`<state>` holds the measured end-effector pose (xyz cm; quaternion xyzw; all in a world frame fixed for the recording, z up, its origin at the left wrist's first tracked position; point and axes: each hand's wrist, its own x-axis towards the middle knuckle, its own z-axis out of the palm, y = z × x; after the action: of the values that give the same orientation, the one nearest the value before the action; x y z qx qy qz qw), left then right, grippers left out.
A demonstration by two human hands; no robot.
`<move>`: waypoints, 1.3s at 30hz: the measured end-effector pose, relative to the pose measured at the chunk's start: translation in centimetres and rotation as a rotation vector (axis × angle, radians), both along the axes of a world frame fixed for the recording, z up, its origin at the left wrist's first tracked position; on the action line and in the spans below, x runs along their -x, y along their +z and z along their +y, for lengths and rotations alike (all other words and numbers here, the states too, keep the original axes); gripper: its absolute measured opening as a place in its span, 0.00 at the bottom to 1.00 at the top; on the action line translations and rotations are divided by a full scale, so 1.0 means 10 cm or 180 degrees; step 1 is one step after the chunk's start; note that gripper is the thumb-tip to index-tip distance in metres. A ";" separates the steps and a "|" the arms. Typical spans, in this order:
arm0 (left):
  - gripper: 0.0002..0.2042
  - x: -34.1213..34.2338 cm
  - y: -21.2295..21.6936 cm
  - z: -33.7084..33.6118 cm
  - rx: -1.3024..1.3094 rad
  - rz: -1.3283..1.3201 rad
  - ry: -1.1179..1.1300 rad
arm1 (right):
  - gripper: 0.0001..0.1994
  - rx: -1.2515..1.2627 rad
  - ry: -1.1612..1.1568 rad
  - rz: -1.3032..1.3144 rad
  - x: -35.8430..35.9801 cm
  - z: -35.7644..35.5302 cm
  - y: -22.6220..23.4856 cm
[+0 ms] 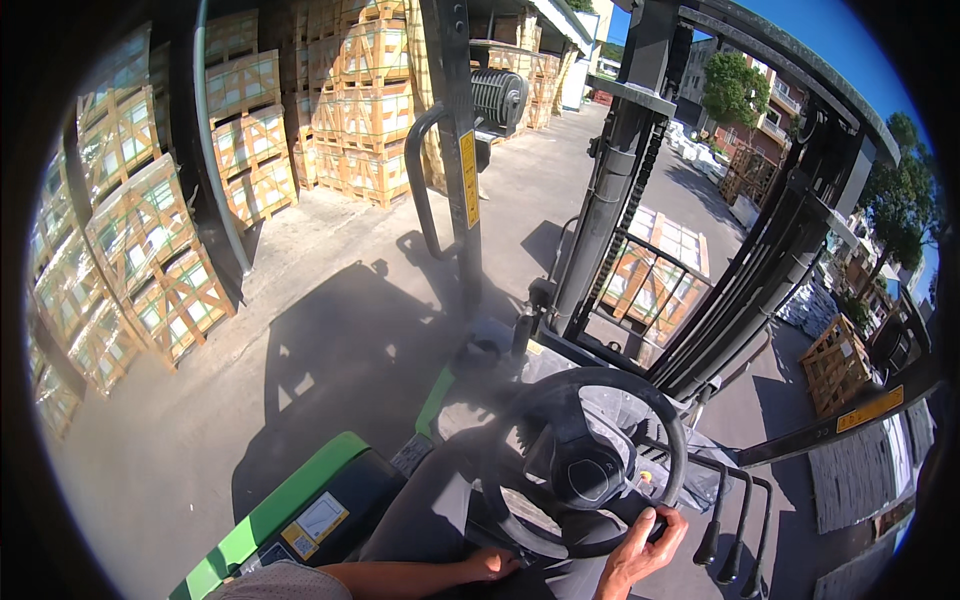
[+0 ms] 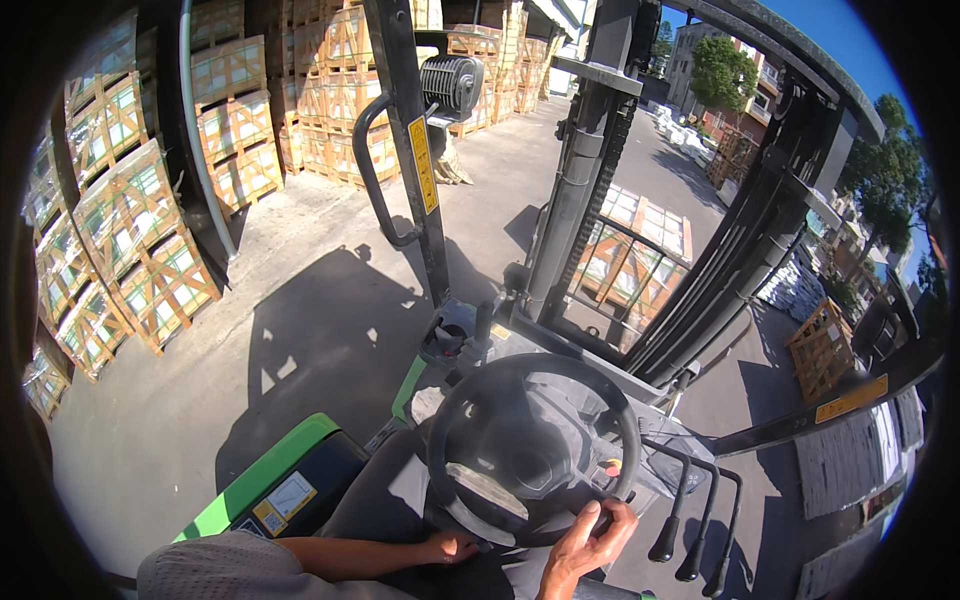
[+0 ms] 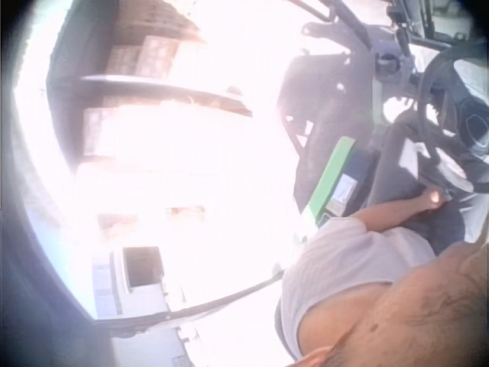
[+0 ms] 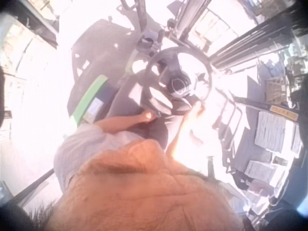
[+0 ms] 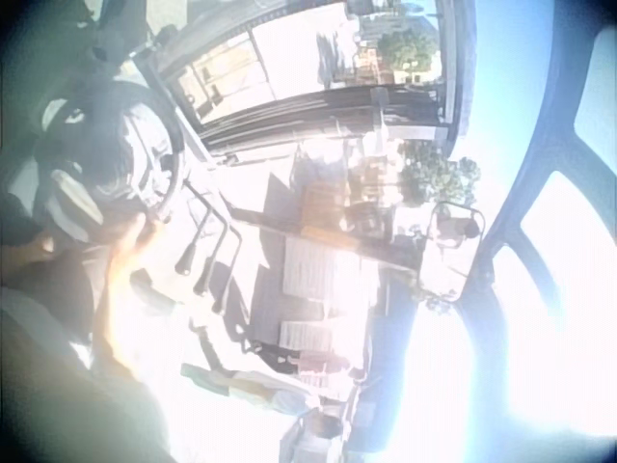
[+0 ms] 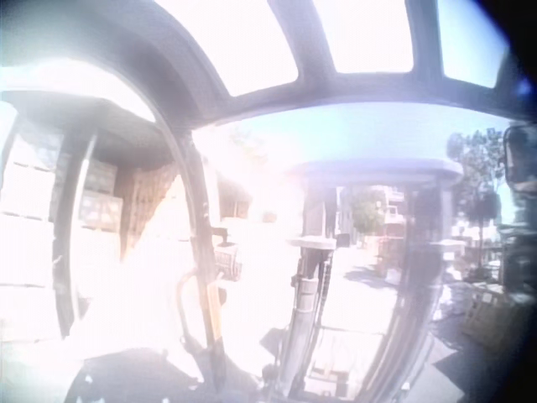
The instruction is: The person operates a forklift, steering and maneuvering through a warehouse filled with stacked furniture and pallets. The forklift is driven from an indoor area to an outdoor yard where more pallets are stored.
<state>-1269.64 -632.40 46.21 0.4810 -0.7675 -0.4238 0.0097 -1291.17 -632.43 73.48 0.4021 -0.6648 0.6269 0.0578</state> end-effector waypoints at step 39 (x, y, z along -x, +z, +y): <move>0.11 2.70 -0.70 -3.67 -0.0811 0.2355 0.1103 | 0.26 0.0448 0.1051 0.0198 2.86 -3.72 -0.56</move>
<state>-1296.69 -669.10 39.19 0.4158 -0.5616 -0.6513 0.2959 -1319.75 -669.60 67.86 0.5199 -0.5422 0.6601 0.0026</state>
